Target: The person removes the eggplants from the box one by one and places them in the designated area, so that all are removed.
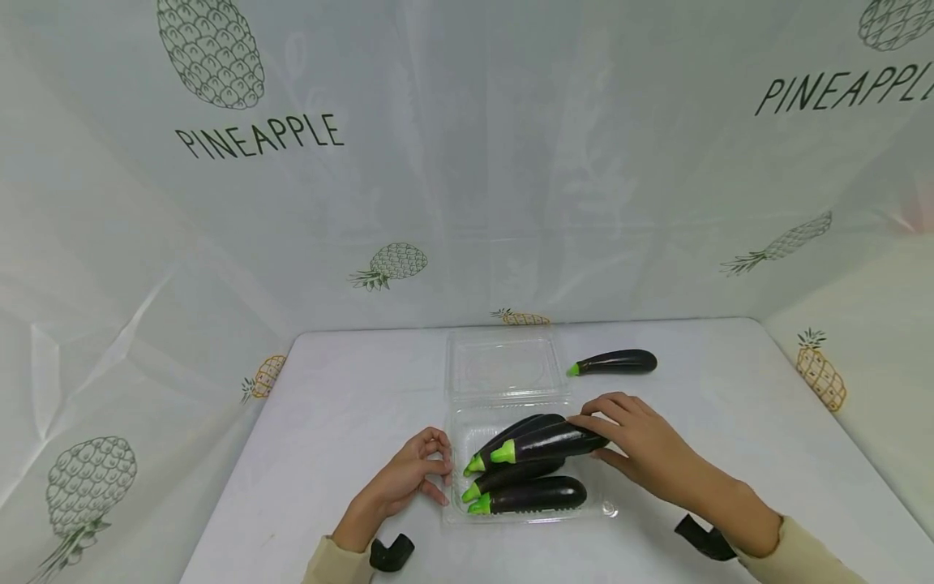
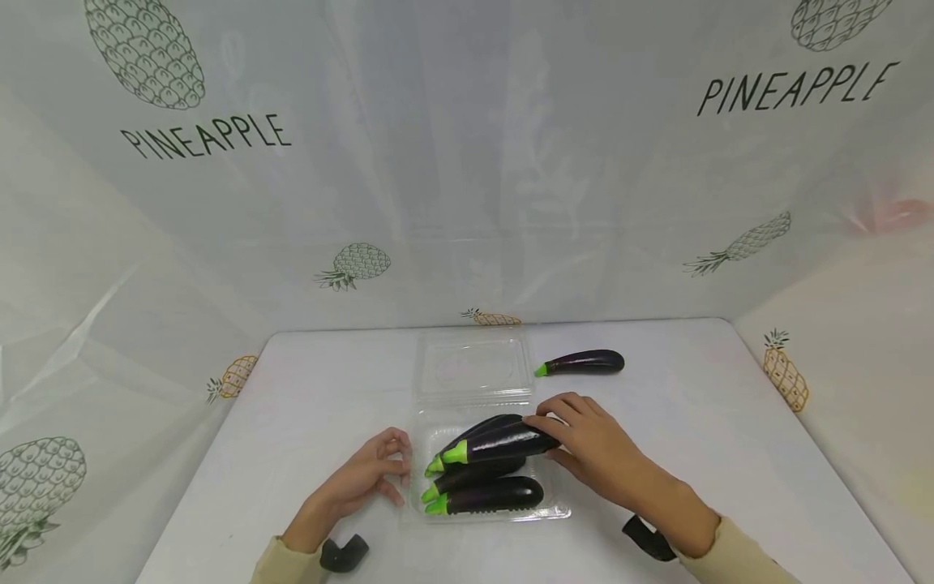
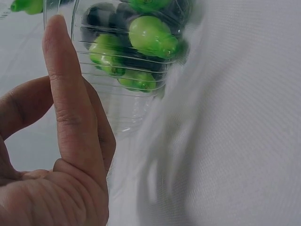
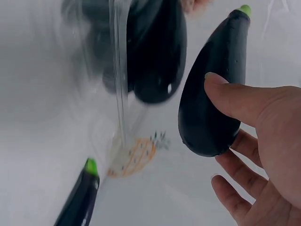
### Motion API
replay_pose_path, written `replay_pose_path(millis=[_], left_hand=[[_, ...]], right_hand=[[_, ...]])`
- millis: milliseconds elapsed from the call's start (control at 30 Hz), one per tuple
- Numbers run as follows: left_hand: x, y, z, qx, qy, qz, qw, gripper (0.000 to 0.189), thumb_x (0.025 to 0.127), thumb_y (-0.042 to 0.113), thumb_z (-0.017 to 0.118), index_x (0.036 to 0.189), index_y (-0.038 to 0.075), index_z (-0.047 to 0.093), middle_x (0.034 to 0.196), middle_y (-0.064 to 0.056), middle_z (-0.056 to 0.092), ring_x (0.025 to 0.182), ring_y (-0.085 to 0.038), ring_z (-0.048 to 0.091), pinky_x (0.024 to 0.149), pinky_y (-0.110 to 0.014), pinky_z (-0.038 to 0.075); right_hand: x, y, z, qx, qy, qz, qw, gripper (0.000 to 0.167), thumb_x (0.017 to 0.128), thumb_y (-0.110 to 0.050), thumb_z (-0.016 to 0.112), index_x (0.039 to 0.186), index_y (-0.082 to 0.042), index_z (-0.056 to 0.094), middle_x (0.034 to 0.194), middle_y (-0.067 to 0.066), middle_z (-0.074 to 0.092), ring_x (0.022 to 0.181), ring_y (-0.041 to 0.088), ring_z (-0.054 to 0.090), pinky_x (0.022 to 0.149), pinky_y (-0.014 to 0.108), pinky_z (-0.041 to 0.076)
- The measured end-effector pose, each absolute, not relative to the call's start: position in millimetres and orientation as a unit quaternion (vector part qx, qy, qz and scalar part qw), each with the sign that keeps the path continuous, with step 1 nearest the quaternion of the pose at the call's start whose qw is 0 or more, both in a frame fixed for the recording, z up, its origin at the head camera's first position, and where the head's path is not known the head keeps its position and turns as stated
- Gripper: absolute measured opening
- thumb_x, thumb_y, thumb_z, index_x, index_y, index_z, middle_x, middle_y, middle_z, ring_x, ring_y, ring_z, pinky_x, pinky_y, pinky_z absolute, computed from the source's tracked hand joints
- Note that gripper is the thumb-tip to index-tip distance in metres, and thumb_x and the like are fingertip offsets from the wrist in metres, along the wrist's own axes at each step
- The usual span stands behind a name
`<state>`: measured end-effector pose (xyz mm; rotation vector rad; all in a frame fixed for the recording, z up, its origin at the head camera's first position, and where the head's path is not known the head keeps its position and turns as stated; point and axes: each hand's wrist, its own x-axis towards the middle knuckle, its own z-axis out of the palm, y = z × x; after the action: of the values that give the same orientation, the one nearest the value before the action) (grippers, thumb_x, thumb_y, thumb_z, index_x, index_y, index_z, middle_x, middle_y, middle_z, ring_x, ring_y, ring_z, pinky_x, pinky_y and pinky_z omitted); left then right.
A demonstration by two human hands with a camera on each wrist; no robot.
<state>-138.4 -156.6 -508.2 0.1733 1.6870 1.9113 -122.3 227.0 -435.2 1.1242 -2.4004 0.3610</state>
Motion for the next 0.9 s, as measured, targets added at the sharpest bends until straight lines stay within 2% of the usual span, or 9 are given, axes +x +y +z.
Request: replay_pose_path(millis=[333,533,700,900], left_hand=[[-138.7,-157.0,-508.4,0.067,0.635,0.715,0.284,0.035,0.093,-0.008,0.06,0.122,-0.003,0.041,0.095,-0.005,0.052,0.077,-0.015,0.059,0.056,-0.03,0.064],[-139.1,-157.1,-508.5,0.066,0.632,0.718,0.284,0.034,0.093,-0.008,0.06,0.121,-0.002,0.042,0.095,-0.005,0.052,0.077,-0.015,0.059,0.056,-0.03,0.064],[-139.1,-157.1,-510.1,0.063,0.631,0.718,0.285,0.03,0.095,-0.007,0.058,0.119,0.002,0.043,0.095,-0.005,0.052,0.077,-0.015,0.059,0.056,-0.029,0.064],[-139.6,-156.6,-511.2,0.061,0.628,0.72,0.287,0.028,0.096,-0.007,0.056,0.119,0.001,0.042,0.095,-0.004,0.052,0.077,-0.015,0.059,0.056,-0.028,0.064]], right_hand=[[-141.4,276.1,-429.7,0.325,-0.901,0.148,0.246,0.067,0.063,-0.003,0.098,0.125,-0.013,0.074,0.118,0.005,0.069,0.105,0.03,0.064,0.083,0.05,0.057],[-153.9,306.0,-439.2,0.284,-0.917,0.156,0.234,0.063,0.066,0.0,0.096,0.124,-0.008,0.073,0.117,0.011,0.069,0.106,0.035,0.064,0.085,0.051,0.054],[-161.7,325.8,-450.0,0.269,-0.924,0.152,0.227,0.062,0.066,0.002,0.096,0.123,-0.004,0.073,0.115,0.013,0.069,0.103,0.035,0.064,0.082,0.051,0.054],[-171.1,341.9,-462.7,0.271,-0.925,0.146,0.222,0.059,0.066,0.003,0.094,0.121,-0.001,0.072,0.112,0.014,0.069,0.098,0.035,0.064,0.078,0.054,0.056]])
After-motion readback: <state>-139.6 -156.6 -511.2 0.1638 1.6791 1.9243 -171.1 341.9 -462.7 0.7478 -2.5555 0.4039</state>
